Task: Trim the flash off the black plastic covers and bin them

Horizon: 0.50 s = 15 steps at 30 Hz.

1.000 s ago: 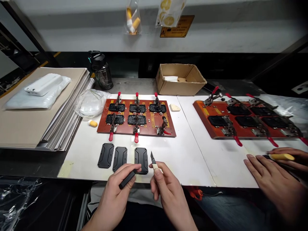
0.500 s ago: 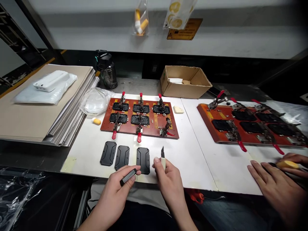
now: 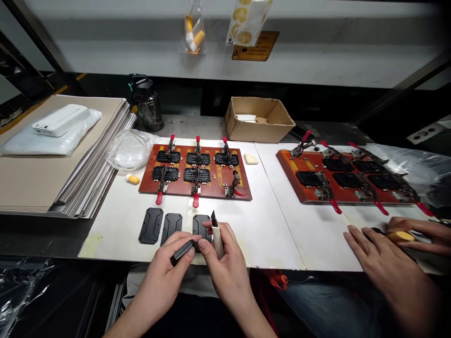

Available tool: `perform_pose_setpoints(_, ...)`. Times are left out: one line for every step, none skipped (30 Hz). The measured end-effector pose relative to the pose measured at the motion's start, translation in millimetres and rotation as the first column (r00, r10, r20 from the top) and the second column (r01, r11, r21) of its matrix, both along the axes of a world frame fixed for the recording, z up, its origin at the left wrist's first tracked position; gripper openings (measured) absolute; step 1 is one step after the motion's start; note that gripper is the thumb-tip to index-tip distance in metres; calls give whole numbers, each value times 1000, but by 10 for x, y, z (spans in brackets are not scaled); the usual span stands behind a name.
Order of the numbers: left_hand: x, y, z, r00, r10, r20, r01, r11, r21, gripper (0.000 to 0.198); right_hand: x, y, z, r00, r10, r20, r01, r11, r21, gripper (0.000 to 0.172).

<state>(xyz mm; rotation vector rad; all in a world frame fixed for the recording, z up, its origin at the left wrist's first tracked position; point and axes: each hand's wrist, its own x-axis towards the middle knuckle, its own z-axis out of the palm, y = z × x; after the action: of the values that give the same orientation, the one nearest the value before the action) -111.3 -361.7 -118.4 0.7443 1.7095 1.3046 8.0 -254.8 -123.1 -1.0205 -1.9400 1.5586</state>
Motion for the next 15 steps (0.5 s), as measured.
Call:
perform_pose_setpoints(-4, -8, 2, 997, 69, 40, -70, 997, 22, 32, -27, 17, -5, 1000, -18, -20, 18, 1000, -14, 33)
perform_pose_setpoints(-8, -18, -1, 981, 160, 113, -165, 986, 39, 31, -50, 18, -22, 998, -39, -47, 37, 998, -47, 35)
perform_pose_setpoints(-13, -27, -7, 945, 253, 210, -269, 962, 51, 33, -68, 4, -47, 996, -47, -73, 39, 994, -102, 40)
perform_pose_setpoints(-20, -37, -18, 890, 331, 314, -365, 929, 54, 34, -82, -22, -74, 995, -33, -99, 15, 985, -171, 44)
perform_pose_setpoints(-31, -49, -33, 832, 381, 404, -436, 898, 51, 36, -93, -51, -100, 993, 2, -121, -32, 969, -243, 46)
perform_pose_setpoints(-43, -62, -50, 789, 408, 458, -480, 876, 46, 37, -99, -78, -118, 990, 44, -133, -83, 948, -306, 44)
perform_pose_setpoints(-57, -77, -67, 777, 422, 468, -495, 868, 41, 36, -102, -95, -125, 989, 69, -129, -111, 929, -353, 40)
perform_pose_setpoints(-70, -93, -82, 795, 420, 438, -479, 877, 30, 36, -102, -98, -119, 992, 69, -109, -106, 920, -378, 37)
perform_pose_setpoints(-80, -110, -91, 834, 397, 383, -431, 902, 5, 37, -98, -87, -99, 996, 45, -73, -69, 923, -379, 35)
perform_pose_setpoints(-85, -125, -92, 884, 341, 321, -350, 936, -31, 38, -89, -64, -67, 999, 5, -37, -17, 933, -359, 34)
perform_pose_setpoints(-82, -136, -83, 930, 246, 273, -237, 969, -65, 39, -77, -37, -28, 1000, -21, -9, 17, 943, -334, 33)
perform_pose_setpoints(-73, -141, -66, 959, 133, 251, -114, 990, -87, 41, -61, -10, 13, 1000, -11, 5, 12, 951, -309, 31)
perform_pose_setpoints(-58, -140, -41, 969, 22, 247, 0, 996, -90, 41, -41, 10, 53, 999, 40, 11, -35, 959, -280, 28)
perform_pose_setpoints(-40, -132, -13, 966, -69, 249, 91, 993, -75, 40, -20, 19, 86, 993, 114, 13, -107, 965, -240, 24)
perform_pose_setpoints(-21, -119, 13, 962, -129, 240, 145, 988, -52, 37, 3, 16, 108, 984, 175, 13, -169, 967, -188, 22)
